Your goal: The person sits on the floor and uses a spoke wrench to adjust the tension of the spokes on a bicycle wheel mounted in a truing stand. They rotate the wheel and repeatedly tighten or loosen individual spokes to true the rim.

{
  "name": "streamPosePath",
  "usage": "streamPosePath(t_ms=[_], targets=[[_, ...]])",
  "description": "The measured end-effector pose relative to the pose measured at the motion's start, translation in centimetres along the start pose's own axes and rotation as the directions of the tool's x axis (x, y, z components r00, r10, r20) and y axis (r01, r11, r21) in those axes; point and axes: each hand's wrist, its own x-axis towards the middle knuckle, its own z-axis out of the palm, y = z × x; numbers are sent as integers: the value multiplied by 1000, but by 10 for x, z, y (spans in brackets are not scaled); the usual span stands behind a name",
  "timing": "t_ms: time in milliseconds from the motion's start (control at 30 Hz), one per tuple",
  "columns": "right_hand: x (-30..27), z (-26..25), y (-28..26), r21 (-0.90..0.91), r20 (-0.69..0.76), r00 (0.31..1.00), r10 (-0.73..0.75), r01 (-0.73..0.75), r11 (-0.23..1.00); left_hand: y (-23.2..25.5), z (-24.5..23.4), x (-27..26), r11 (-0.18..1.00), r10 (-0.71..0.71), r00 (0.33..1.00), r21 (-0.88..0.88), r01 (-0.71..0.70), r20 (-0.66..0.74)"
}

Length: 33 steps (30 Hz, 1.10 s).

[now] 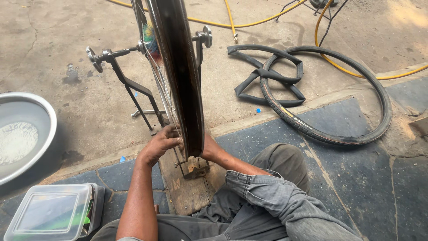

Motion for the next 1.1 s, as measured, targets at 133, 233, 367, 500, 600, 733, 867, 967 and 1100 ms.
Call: streamPosePath(t_ms=[133, 233, 367, 500, 600, 733, 867, 967, 1100], targets=[[-7, 0, -1, 167, -110, 993, 42, -23, 986, -1, 0, 0, 1000, -20, 999, -14, 20, 30], [-10, -1, -7, 220, -85, 991, -108, 125, 968, 0, -2, -2, 999, -17, 998, -44, 19, 53], [-9, -19, -27, 459, 172, 980, -101, 11, 888, 1, -6, -7, 997, 11, 999, -82, -7, 51], [-8, -53, -47, 602, 383, 887, -258, -27, 798, 1, -2, -10, 987, 58, 997, -150, -50, 46], [-6, -65, -56, 733, 443, 793, -417, -53, 678, 6, 1, -12, 959, 179, 979, -239, -151, 98], [-17, -55, -47, 827, 353, 860, -369, -103, 553, 6, 12, -20, 865, 300, 944, -456, -209, 137], [-22, -51, -52, 855, 299, 894, -335, -94, 510, 21, 13, -32, 829, 375, 922, -479, -289, 92], [-28, -52, -67, 839, 234, 917, -322, -24, 543, 28, 18, -39, 813, 375, 925, -502, -296, 63], [-39, -52, -81, 801, 161, 942, -295, 50, 597, 29, 22, -38, 783, 387, 921, -545, -301, 46]])
